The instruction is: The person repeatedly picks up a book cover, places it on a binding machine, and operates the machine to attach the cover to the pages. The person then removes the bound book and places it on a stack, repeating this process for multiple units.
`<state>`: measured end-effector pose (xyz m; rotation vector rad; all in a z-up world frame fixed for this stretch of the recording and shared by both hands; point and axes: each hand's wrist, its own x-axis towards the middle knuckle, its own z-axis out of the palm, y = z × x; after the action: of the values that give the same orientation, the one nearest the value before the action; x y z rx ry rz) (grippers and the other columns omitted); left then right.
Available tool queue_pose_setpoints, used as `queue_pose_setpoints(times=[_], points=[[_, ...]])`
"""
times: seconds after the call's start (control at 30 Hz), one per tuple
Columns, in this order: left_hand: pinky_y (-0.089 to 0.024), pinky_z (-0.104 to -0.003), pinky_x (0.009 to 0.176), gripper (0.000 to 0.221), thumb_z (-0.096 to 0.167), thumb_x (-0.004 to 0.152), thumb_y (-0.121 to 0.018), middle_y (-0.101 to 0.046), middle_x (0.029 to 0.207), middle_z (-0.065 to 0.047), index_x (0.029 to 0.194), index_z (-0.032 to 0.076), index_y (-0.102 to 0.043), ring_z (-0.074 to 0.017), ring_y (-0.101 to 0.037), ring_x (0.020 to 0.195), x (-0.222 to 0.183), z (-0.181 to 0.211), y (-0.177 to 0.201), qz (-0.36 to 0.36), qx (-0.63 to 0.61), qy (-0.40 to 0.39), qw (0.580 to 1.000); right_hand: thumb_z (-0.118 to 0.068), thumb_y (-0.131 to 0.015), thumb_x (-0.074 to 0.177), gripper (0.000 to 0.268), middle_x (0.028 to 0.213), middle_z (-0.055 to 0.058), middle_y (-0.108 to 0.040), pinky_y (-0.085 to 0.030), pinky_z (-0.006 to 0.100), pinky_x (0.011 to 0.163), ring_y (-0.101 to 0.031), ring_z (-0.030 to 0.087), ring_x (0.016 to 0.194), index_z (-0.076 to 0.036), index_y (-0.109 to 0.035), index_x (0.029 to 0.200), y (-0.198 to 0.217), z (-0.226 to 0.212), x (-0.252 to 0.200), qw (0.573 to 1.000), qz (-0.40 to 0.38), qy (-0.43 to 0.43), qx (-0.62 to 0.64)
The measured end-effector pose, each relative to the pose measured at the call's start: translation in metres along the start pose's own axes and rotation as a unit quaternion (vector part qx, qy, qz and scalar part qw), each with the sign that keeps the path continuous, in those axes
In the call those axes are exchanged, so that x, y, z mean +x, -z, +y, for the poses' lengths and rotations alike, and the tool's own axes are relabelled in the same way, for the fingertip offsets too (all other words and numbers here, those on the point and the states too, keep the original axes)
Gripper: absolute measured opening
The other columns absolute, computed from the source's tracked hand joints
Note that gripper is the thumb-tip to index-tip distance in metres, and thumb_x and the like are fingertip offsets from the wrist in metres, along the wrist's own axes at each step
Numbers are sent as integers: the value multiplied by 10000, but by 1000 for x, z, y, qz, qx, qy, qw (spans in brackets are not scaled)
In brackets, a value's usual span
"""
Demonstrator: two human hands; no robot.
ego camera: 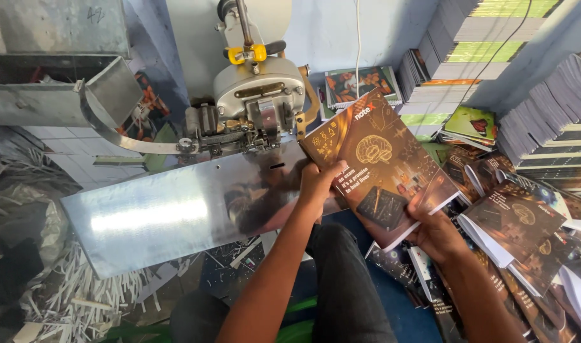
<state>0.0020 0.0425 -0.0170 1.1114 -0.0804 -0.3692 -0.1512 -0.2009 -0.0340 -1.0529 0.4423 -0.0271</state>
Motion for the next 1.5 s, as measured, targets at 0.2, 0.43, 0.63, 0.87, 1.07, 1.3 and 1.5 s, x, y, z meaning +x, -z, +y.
queue_pose_setpoints(times=[0.2,0.43,0.63,0.87,1.07,1.3,1.5], points=[[-634,-401,630,398,220,855,-772,-733,976,-118,1151,-27,-675,-214,-739,780,3,-3,-12,-11,-17,7,1000,-57,-659,943,255,1098,99,-679,-623,442,893,-718,227,979,-50,-589,1188,29,16,0,996,-46,64,44],[-540,-283,596,495,395,907,-728,-735,1039,-93,1183,-14,-692,-195,-745,803,5,0,-25,-56,100,35,993,1,-629,956,209,1033,34,-651,-597,330,822,-679,159,924,-97,-586,1136,64,26,-9,986,18,141,86],[-563,-315,755,609,394,872,-740,-705,1227,-134,1332,15,-614,-215,-702,1048,13,-5,-32,-53,107,0,993,26,-581,965,276,1047,46,-647,-609,338,813,-677,158,939,-128,-571,1193,102,4,-17,961,101,214,140],[-519,-322,838,710,366,844,-733,-712,1266,-112,1432,40,-505,-203,-676,1100,10,-1,-37,-22,136,11,990,43,-554,1041,298,1150,104,-639,-622,442,944,-705,217,1002,-33,-488,1321,166,-21,-27,921,143,319,175],[-500,-352,940,804,357,823,-761,-656,1332,-174,1488,42,-436,-234,-636,1173,2,2,-49,-12,184,-9,983,26,-523,1053,350,1209,131,-643,-595,478,954,-736,268,1074,-43,-443,1386,215,-40,-32,888,228,324,233],[-502,-381,984,909,324,804,-768,-584,1386,-235,1548,56,-320,-282,-622,1220,-4,-7,-67,-57,242,-5,969,-12,-553,1075,359,1202,144,-645,-602,500,941,-735,303,1071,-49,-460,1420,286,-41,-10,867,248,356,245],[-507,-365,987,889,295,823,-765,-578,1386,-252,1544,16,-325,-292,-617,1237,-1,-19,-63,-70,217,-26,973,-280,-633,1078,615,1366,324,-517,-529,534,1000,-622,454,1218,33,-320,1504,307,-28,25,935,240,103,241]])
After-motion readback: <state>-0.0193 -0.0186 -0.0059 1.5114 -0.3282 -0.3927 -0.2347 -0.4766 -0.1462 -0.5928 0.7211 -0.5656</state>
